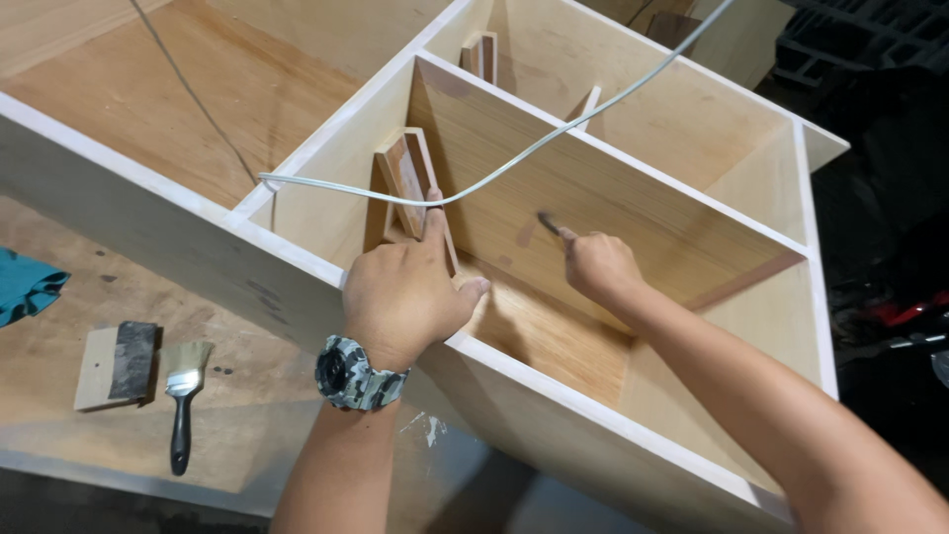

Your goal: The person uses a chisel by hand to scrape and smooth the inner edges and corners of a wooden shelving unit.

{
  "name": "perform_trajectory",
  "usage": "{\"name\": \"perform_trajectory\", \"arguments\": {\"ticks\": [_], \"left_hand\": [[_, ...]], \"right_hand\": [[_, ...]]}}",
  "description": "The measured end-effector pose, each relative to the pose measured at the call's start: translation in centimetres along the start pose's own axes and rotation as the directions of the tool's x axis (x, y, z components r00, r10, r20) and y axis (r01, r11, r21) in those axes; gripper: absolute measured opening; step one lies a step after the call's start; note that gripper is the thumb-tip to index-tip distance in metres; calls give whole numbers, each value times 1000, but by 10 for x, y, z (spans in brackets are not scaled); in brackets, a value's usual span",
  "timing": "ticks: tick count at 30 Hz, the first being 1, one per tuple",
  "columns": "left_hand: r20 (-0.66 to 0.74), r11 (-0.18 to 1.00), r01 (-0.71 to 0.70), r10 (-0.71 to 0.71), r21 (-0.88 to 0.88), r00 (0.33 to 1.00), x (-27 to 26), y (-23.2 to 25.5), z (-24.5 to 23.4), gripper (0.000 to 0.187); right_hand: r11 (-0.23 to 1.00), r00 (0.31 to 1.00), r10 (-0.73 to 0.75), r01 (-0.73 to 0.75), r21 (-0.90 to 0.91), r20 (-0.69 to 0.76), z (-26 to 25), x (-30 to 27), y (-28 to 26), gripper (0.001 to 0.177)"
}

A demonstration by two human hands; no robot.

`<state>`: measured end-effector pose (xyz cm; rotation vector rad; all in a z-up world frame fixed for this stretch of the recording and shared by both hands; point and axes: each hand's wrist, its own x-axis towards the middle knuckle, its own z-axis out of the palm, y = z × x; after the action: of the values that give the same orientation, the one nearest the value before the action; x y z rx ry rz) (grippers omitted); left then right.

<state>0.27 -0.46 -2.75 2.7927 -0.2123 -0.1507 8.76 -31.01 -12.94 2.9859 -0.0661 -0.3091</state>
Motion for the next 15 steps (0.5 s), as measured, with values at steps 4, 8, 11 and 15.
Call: {"name": "perform_trajectory", "arguments": {"ticks": [4, 8, 11, 15], "left_hand": [[-14, 1000, 4, -4, 12, 1000, -2, -2, -1, 108], [-26, 999, -33, 32, -14, 999, -2, 5, -5, 112], [10, 1000, -8, 9, -21, 1000, -3, 1, -4, 109], [-20, 1000, -26, 26, -9, 999, -4, 1, -5, 115]], "right_hand": [[1000, 1000, 4, -4, 5, -6, -10, -6, -4, 59], [999, 999, 27, -26, -24, 17, -4, -1, -5, 52], [1000, 1000, 10, -10, -20, 26, -4, -7, -3, 55], [1000, 1000, 10, -10, -6, -11, 4, 3, -6, 50]]}}
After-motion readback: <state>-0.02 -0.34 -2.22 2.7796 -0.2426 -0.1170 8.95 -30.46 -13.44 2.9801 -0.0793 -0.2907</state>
